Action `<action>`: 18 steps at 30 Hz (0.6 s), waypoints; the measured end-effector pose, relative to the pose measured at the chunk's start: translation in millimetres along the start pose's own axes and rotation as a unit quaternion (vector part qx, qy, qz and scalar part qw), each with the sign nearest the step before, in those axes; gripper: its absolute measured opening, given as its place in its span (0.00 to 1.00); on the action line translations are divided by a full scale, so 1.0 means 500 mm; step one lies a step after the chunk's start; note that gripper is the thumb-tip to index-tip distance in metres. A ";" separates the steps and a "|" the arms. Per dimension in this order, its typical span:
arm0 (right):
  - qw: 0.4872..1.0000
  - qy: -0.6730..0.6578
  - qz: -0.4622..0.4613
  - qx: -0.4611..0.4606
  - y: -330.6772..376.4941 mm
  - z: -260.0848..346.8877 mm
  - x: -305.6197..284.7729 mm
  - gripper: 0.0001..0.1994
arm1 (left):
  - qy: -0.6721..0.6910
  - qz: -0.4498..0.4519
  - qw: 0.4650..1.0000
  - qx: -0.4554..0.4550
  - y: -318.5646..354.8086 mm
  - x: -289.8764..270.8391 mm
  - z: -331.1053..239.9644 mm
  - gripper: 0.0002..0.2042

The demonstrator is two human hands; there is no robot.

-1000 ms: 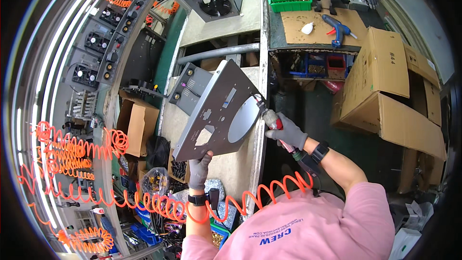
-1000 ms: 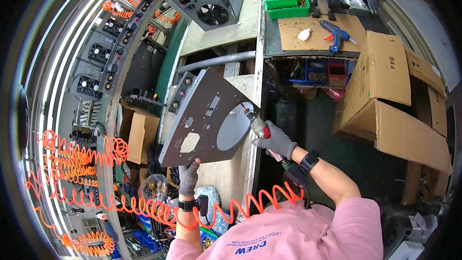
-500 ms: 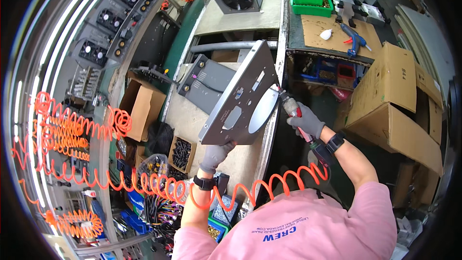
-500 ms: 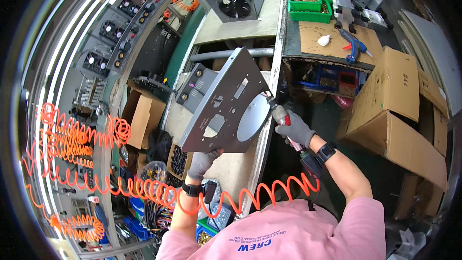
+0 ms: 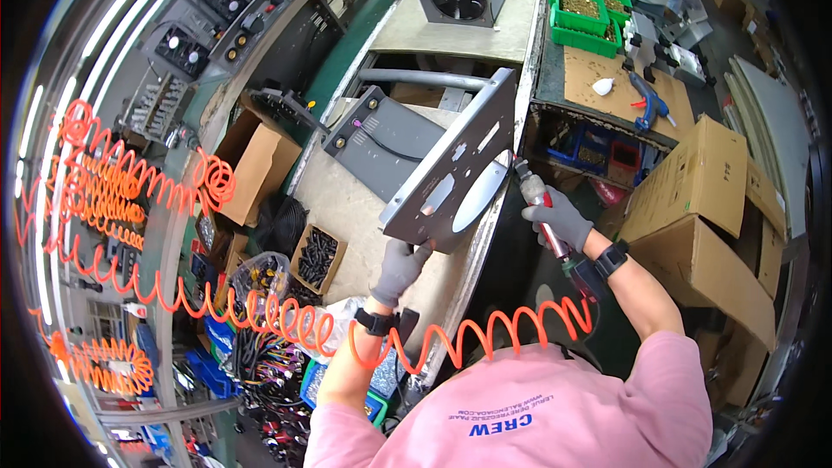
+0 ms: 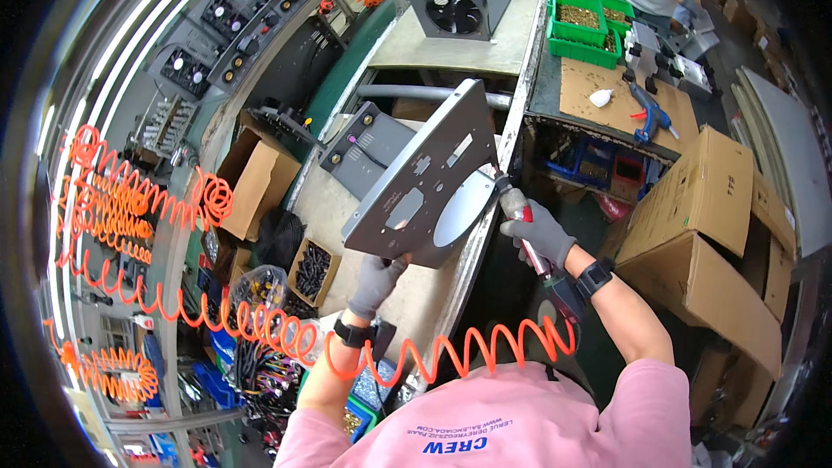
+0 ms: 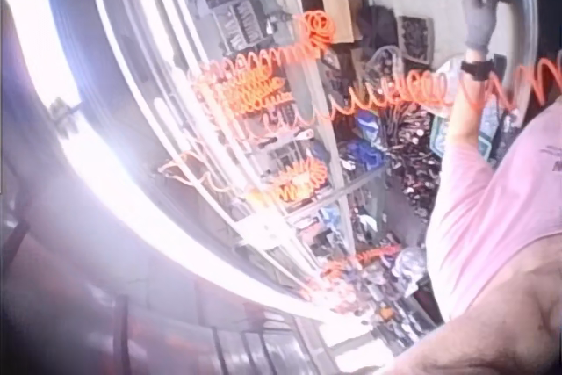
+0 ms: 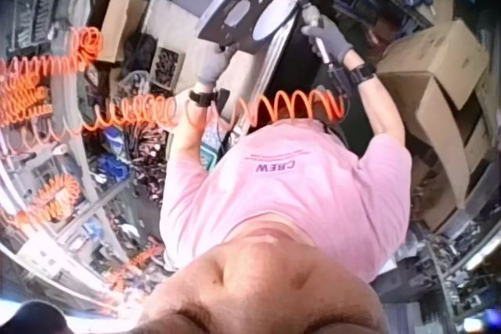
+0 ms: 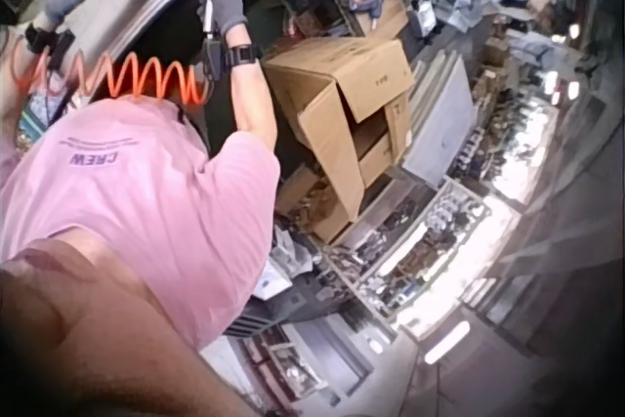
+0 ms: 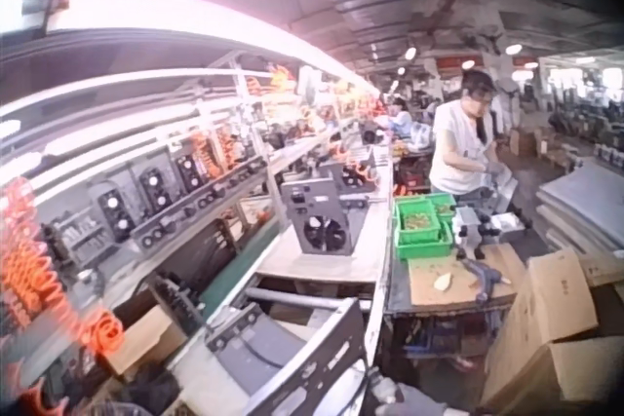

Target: Assembling an industrial electronic housing by installing a fan, internal wiring, and components using air tools and glue.

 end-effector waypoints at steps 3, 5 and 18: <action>0.996 -0.073 0.043 0.041 0.030 0.009 -0.002 0.20 | 0.063 -0.127 0.989 0.030 0.099 0.071 0.087 0.28; 0.995 -0.053 0.062 0.054 0.061 0.006 -0.008 0.19 | 0.088 -0.021 0.982 -0.166 0.236 0.140 0.161 0.22; 0.944 0.048 0.186 0.270 0.111 -0.045 0.065 0.17 | 0.358 0.273 0.829 -0.332 0.680 0.375 0.114 0.18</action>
Point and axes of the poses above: each hand's wrist, its own y-axis away from the middle knuckle, its own x-axis out of the palm, z = x × y, the point moved 1 cm from there along -y, towards the middle knuckle, and after that the axes turned 12 degrees about z, right-handed, at the moved point
